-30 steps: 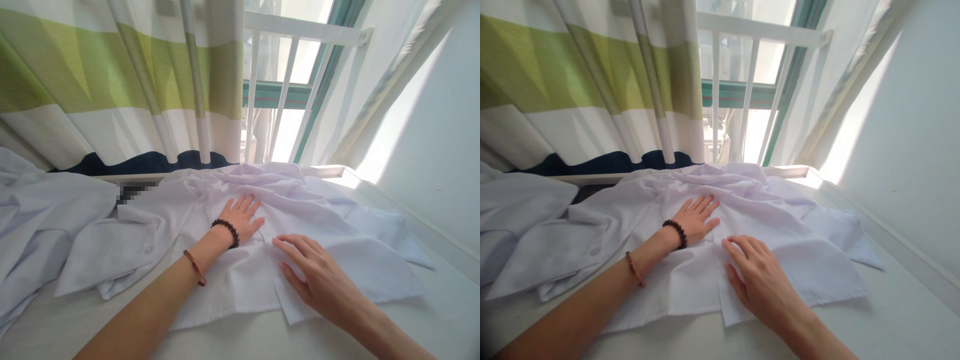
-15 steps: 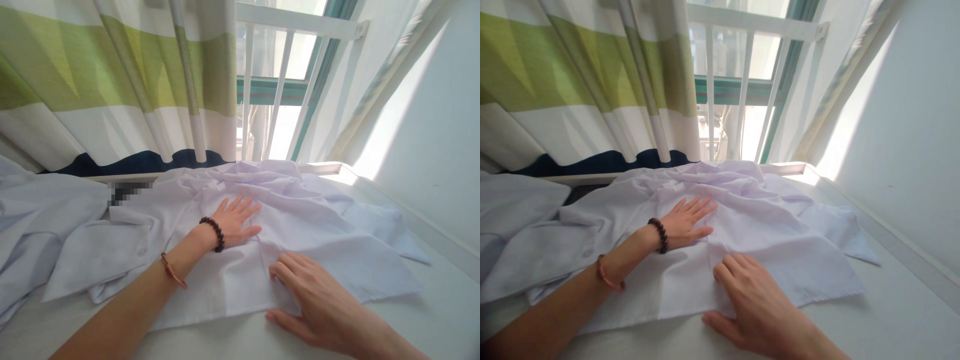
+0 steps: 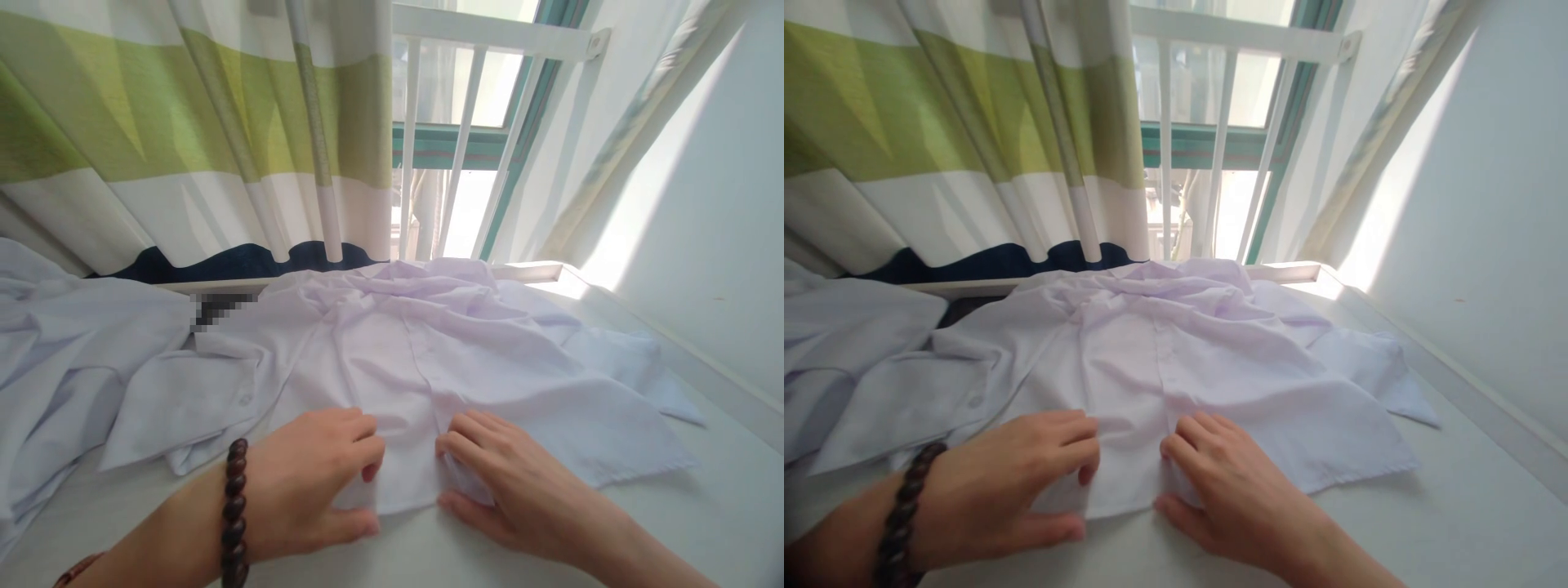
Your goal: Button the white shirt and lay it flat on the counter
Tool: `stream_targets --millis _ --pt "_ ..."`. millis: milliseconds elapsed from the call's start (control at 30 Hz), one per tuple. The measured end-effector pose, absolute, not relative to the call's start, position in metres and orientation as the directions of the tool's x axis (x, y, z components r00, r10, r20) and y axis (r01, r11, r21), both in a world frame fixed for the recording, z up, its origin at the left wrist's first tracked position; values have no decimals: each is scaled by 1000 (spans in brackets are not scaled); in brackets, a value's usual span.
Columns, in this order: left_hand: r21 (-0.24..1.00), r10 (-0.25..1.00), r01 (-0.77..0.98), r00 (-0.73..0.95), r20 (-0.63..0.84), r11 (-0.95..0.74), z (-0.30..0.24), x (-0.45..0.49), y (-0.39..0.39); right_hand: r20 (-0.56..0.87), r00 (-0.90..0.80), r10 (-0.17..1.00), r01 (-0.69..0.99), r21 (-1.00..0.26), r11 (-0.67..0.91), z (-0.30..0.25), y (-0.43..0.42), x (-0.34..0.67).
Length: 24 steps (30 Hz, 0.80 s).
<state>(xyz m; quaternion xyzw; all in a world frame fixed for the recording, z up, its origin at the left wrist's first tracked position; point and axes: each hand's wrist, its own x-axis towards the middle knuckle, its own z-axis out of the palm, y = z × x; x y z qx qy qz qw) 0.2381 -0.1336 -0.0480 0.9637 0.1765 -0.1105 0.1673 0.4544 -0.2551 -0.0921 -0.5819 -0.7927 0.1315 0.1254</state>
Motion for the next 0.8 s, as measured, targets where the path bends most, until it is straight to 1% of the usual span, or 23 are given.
stream_targets --millis 67,167,233,367,500,667,733,800 --pt "223 358 436 879 -316 -872 -51 234 -144 64 -312 948 882 -352 314 -91 -255 454" --pt "98 463 513 829 -313 -853 -58 231 -150 136 -342 930 873 -321 368 -93 -254 454" --pt "73 479 523 822 -308 -849 -58 230 -147 186 -355 916 866 -304 397 -95 -252 455" --pt "145 447 508 837 -317 -849 -50 230 -136 228 -327 917 859 -334 389 -96 -250 457" --pt "124 457 507 840 -293 -853 -41 231 -130 190 -343 920 830 -397 391 -93 -252 456" --pt "118 306 347 913 -271 -930 -39 226 -127 167 -374 912 841 -354 410 -97 -250 451" --pt "99 294 330 918 -266 -939 -39 223 -130 184 -368 911 847 -339 410 -98 -249 452" --pt "80 319 349 913 -255 -934 -39 223 -135 209 -358 910 848 -336 411 -98 -248 453"
